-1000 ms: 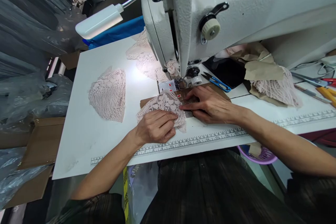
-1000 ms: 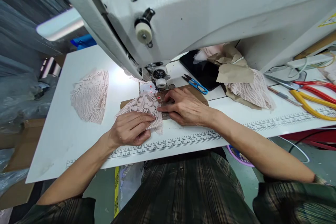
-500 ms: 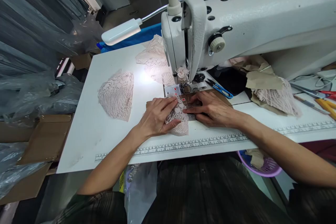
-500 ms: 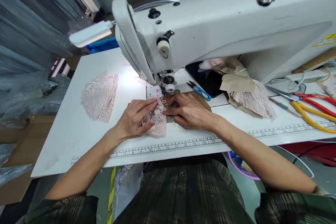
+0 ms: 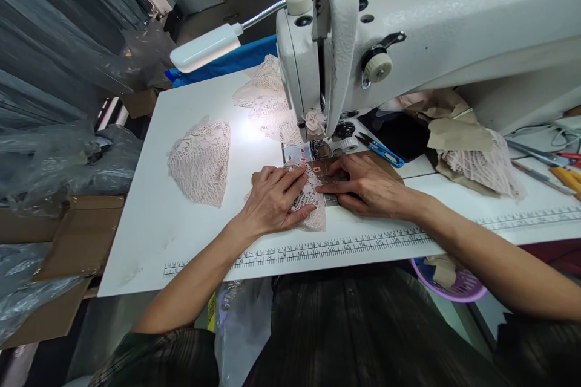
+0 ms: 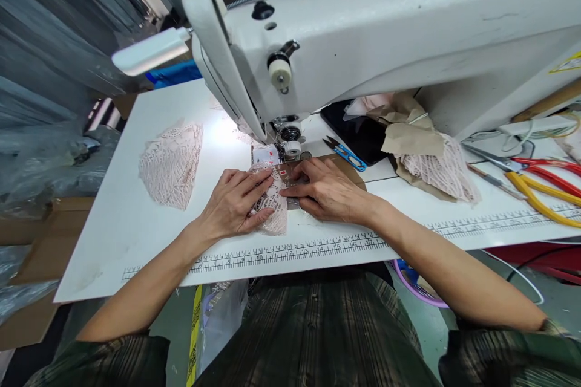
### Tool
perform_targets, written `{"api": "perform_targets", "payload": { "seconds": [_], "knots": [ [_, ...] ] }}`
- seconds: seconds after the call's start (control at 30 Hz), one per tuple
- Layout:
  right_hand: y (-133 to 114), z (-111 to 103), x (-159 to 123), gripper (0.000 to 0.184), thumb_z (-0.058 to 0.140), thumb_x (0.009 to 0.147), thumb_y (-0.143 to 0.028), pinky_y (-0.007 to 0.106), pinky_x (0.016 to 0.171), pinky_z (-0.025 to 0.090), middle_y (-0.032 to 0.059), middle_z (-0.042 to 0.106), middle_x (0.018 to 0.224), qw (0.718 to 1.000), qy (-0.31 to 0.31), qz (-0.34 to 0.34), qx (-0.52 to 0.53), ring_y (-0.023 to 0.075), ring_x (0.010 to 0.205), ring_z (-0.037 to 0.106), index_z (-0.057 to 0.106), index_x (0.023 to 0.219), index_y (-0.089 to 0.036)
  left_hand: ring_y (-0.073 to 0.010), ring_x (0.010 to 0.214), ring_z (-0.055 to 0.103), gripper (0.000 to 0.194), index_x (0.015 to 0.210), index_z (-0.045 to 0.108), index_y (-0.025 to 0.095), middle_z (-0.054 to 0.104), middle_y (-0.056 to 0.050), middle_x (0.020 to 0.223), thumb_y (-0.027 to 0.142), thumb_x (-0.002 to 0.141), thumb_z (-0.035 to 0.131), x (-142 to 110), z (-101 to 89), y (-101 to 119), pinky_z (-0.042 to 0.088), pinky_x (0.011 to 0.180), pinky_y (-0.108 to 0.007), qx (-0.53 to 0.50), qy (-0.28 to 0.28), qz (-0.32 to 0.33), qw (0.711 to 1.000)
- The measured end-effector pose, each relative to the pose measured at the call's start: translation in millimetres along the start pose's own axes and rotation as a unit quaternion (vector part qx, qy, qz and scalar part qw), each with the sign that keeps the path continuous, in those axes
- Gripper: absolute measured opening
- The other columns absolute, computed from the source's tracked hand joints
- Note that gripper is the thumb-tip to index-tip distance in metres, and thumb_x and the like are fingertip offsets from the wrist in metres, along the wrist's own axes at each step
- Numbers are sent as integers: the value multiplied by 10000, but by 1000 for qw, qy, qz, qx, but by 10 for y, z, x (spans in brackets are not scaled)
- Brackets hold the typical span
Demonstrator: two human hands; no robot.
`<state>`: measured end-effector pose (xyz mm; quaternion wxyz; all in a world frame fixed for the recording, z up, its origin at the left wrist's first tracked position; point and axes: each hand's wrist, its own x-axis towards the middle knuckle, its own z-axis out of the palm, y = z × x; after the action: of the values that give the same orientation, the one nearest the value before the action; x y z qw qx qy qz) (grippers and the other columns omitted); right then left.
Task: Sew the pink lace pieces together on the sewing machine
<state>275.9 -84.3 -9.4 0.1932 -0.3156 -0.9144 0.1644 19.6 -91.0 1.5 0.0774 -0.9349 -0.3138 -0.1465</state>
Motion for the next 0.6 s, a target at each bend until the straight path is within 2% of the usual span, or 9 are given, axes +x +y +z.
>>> {"api": "perform_targets", "payload": {
  "seconds": [0.27,0.6],
  "knots": [
    [-15,-7,0,378,512,909,-202,498,927,441,111,597,1171,1000,3,4,-6,275,1087,531,678,1233,-304,-293,1044,558,544,1268,563,143,599,-133,1329,563,946,435,-7,5,0,400,829,-442,-18,-24,-13,999],
    [-22,-10,-10,390,513,911,-200,503,937,415,136,567,1190,1000,-5,6,-13,294,1113,512,660,1265,-271,-300,994,554,512,1257,580,152,592,-118,1348,532,925,496,18,11,59,382,816,-457,24,-28,-25,999]
  ]
}}
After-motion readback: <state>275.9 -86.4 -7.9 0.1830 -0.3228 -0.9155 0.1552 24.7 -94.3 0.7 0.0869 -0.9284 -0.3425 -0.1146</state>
